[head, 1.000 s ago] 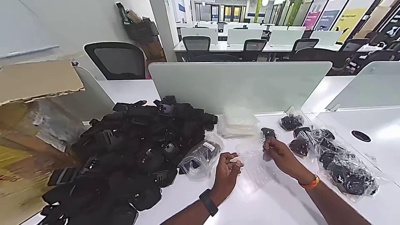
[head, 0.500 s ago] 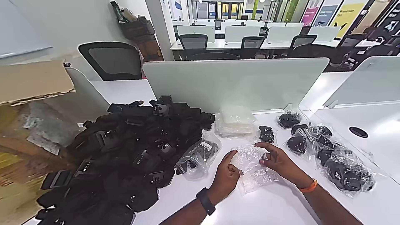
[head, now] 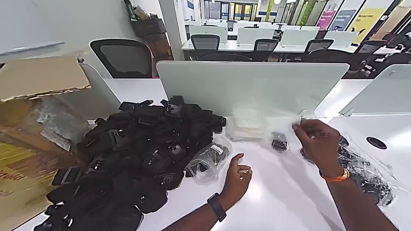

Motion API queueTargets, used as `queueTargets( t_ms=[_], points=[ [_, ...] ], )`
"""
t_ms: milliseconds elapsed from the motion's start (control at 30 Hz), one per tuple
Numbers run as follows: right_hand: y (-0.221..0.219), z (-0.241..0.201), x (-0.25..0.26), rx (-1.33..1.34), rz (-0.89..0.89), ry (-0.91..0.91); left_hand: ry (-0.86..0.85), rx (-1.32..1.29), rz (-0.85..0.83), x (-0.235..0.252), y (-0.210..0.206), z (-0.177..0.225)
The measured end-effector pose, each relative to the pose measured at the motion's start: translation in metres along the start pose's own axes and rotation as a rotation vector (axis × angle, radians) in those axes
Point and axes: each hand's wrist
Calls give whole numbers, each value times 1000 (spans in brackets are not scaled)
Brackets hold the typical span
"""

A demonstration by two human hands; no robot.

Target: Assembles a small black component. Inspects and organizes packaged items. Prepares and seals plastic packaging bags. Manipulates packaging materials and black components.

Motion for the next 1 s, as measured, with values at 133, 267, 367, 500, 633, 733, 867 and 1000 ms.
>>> queueTargets(
  t_ms=[133,267,367,500,633,733,867,1000],
  points=[
    [-26,-21,38,-198,151,348,25,22,-24,0,0,1],
    [-89,-2,53,-360,28,425,36,46,-41,0,2,2],
    [-129,25,52,-434,-150,375,28,69,-56,0,3,4],
    [-152,39,51,-417,-278,385,4,87,-83,1,4,5],
    [-156,38,53,-391,-354,328,13,88,-99,1,3,7],
    [-159,39,53,-407,-436,294,11,100,-100,2,2,6],
    [-162,39,54,-409,-542,273,4,118,-100,1,3,6],
    [-138,24,55,-338,-426,233,8,106,-96,1,4,5]
  ],
)
Point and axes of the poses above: each hand's wrist, its own x-axis towards the middle knuckle, its own y-axis out of the back of the hand, z = x × y, and after that the axes turned 2 degrees about y, right-handed
